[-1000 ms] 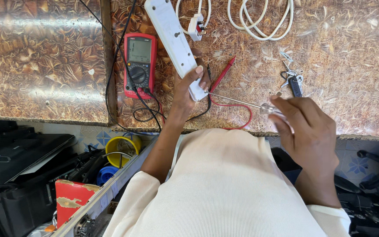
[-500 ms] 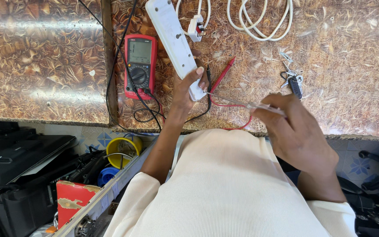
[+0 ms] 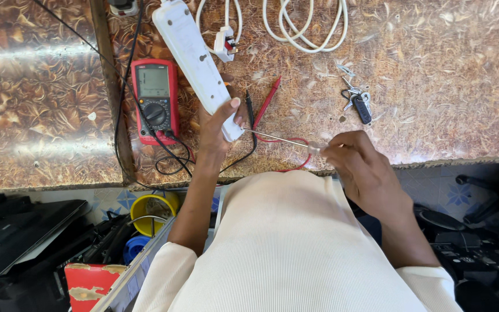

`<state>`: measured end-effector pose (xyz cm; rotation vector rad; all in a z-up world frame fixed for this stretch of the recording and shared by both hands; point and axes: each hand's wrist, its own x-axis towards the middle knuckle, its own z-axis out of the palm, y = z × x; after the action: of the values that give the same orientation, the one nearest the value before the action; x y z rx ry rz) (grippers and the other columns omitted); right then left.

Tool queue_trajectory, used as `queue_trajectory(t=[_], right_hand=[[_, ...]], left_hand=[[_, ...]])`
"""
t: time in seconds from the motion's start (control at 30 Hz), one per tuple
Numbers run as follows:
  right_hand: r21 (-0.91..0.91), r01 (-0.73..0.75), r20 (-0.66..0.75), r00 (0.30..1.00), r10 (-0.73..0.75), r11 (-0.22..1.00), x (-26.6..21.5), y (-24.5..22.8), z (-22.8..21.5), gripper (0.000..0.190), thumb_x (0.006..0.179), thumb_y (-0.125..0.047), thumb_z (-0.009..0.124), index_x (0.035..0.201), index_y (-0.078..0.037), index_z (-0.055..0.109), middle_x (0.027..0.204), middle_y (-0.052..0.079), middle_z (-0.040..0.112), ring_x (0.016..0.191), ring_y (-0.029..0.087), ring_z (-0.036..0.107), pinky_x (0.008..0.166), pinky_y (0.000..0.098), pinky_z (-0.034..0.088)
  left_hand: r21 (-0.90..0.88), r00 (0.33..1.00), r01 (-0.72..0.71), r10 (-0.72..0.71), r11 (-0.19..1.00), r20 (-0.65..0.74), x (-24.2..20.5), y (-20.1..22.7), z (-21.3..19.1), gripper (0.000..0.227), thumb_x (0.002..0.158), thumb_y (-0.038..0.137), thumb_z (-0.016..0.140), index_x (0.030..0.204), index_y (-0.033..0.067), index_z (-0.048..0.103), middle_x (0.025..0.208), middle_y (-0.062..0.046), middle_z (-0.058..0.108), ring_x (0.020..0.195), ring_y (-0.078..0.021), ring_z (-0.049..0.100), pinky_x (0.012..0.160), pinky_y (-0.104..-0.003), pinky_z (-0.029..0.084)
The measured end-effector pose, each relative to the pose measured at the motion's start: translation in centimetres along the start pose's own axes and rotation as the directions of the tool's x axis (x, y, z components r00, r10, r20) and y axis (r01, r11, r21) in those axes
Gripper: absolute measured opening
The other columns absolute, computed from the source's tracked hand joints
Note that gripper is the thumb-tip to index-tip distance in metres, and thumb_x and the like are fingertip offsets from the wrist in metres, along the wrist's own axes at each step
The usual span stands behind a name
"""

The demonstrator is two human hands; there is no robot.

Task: The person uses a screwdriver to loosen and tighten screws on a white electrical extension cord and its plug. The person repeatedly opens and closes the extension housing and plug casing while manipulating the internal components.

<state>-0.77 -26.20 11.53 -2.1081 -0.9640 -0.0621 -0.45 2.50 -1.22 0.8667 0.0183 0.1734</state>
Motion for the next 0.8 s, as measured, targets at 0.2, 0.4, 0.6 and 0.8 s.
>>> queue_trajectory(t=[0.2,0.4,0.6,0.8], right_hand=[[0.038,-0.085,-0.086,0.992,0.088,0.996,0.1,0.7,0.5,0.012,0.099,-0.011,0.069,0.106,-0.001,0.07,0.091,0.015,0.065,0.07,0.03,0.068,0.054,0.0382,0.056],[0.193,-0.107,-0.128,0.983,0.134,0.975,0.0,2.0,1.9,0.009,0.102,-0.008,0.062,0.106,-0.006,0.069,0.092,0.011,0.062,0.065,0.025,0.061,0.055,0.035,0.051],[0.146,-0.143,-0.152,0.974,0.165,0.979,0.9,1.5,2.3,0.013,0.104,-0.012,0.062,0.113,-0.004,0.065,0.098,0.018,0.056,0.074,0.033,0.064,0.054,0.0402,0.054],[0.238,-0.049,-0.117,0.99,0.079,0.97,-0.7,2.9,3.7,0.015,0.106,-0.003,0.05,0.113,-0.001,0.063,0.102,0.017,0.057,0.086,0.035,0.062,0.069,0.0392,0.054]], left_hand=[[-0.07,0.99,0.116,-0.121,0.991,-0.066,-0.9,-1.8,-1.3,0.053,0.096,0.039,0.069,0.134,0.0094,0.049,0.076,-0.001,0.06,0.053,-0.0125,0.059,0.049,-0.028,0.055],[-0.08,0.992,0.118,-0.121,0.99,-0.039,-0.3,0.4,-0.4,0.074,0.098,0.075,0.029,0.119,0.0102,0.059,0.067,0.002,0.057,0.052,-0.0121,0.06,0.05,-0.026,0.054],[-0.1,0.983,0.141,-0.151,0.985,-0.1,-0.8,-0.2,-1.8,0.071,0.095,0.076,0.037,0.11,0.0112,0.061,0.064,0.001,0.059,0.051,-0.0139,0.062,0.051,-0.028,0.056],[-0.096,0.972,0.185,-0.196,0.978,-0.131,-1.4,-0.8,-4.6,0.078,0.089,0.082,0.037,0.097,0.0081,0.062,0.057,-0.001,0.054,0.043,-0.0163,0.06,0.045,-0.032,0.058]])
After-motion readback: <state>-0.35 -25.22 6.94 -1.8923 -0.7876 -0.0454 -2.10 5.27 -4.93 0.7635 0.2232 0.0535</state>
